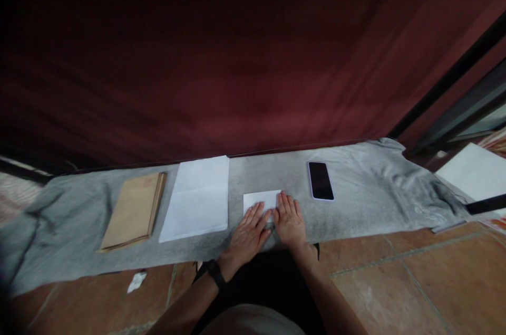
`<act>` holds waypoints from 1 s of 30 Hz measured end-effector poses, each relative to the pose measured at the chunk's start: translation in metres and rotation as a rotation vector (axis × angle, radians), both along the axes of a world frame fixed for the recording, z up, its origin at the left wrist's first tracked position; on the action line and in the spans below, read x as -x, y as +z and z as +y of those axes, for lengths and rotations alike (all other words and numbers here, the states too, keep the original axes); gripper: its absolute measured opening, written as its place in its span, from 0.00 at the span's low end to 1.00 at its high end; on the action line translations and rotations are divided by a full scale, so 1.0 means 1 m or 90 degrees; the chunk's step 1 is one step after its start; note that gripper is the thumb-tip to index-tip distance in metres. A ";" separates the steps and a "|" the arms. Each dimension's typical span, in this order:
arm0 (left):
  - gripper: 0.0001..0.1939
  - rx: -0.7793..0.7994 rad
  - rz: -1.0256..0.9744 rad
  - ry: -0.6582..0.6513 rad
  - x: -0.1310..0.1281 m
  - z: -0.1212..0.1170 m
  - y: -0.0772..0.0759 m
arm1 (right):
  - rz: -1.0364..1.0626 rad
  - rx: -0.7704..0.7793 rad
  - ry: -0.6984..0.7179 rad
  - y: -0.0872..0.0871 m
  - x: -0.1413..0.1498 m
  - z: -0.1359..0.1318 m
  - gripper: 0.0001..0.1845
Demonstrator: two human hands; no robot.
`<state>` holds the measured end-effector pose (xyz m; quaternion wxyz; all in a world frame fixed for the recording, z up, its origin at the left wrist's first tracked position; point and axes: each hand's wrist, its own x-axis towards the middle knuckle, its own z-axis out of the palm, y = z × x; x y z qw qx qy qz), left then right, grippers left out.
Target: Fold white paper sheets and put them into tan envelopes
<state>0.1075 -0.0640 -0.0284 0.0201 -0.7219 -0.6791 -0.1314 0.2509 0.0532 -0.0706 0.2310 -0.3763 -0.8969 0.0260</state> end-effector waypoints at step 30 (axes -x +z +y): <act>0.38 0.021 0.011 -0.021 0.012 -0.008 -0.007 | -0.040 -0.043 0.146 0.013 -0.003 -0.022 0.31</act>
